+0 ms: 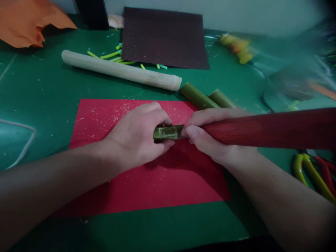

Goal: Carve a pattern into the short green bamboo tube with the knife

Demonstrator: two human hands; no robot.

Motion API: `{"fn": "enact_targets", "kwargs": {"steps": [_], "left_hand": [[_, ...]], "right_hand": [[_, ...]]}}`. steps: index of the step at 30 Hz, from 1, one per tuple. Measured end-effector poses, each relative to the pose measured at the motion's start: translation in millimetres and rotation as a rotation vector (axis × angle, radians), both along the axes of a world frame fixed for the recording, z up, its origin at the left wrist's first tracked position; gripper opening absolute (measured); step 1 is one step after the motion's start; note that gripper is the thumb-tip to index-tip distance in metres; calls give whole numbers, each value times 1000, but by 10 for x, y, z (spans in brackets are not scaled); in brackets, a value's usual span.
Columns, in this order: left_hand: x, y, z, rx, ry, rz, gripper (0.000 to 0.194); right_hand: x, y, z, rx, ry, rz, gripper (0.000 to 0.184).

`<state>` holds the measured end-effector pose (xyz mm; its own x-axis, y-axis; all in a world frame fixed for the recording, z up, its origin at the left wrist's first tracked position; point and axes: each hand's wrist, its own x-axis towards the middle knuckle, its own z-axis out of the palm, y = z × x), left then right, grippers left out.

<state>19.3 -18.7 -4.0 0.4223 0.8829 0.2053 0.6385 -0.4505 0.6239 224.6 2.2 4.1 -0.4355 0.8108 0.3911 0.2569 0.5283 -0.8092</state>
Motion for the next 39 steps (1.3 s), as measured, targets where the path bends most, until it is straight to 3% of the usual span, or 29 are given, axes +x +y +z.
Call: {"fn": "enact_targets", "kwargs": {"steps": [10,17,21,27,33,35,39], "left_hand": [[8,13,-8,10,6,2,14],[0,1,18,-19,-1,4,14],[5,2,9,-22,-9,7,12],[-1,-1,6,-12,-22,5,14],[-8,5,20,4,29,-3,14],[-11,4,19,4,27,-3,14],[-12,1,13,-5,2,-3,13]], "right_hand": [[0,-3,18,43,-26,48,13],[-33,-77,-30,61,42,-127,10],[-26,-75,-23,-2,34,-64,15],[3,-40,-2,68,-48,19,14],[-37,-60,-46,133,52,-162,11],[-25,-69,-54,74,39,-76,12],[16,-63,-35,114,-27,-27,14]]}}
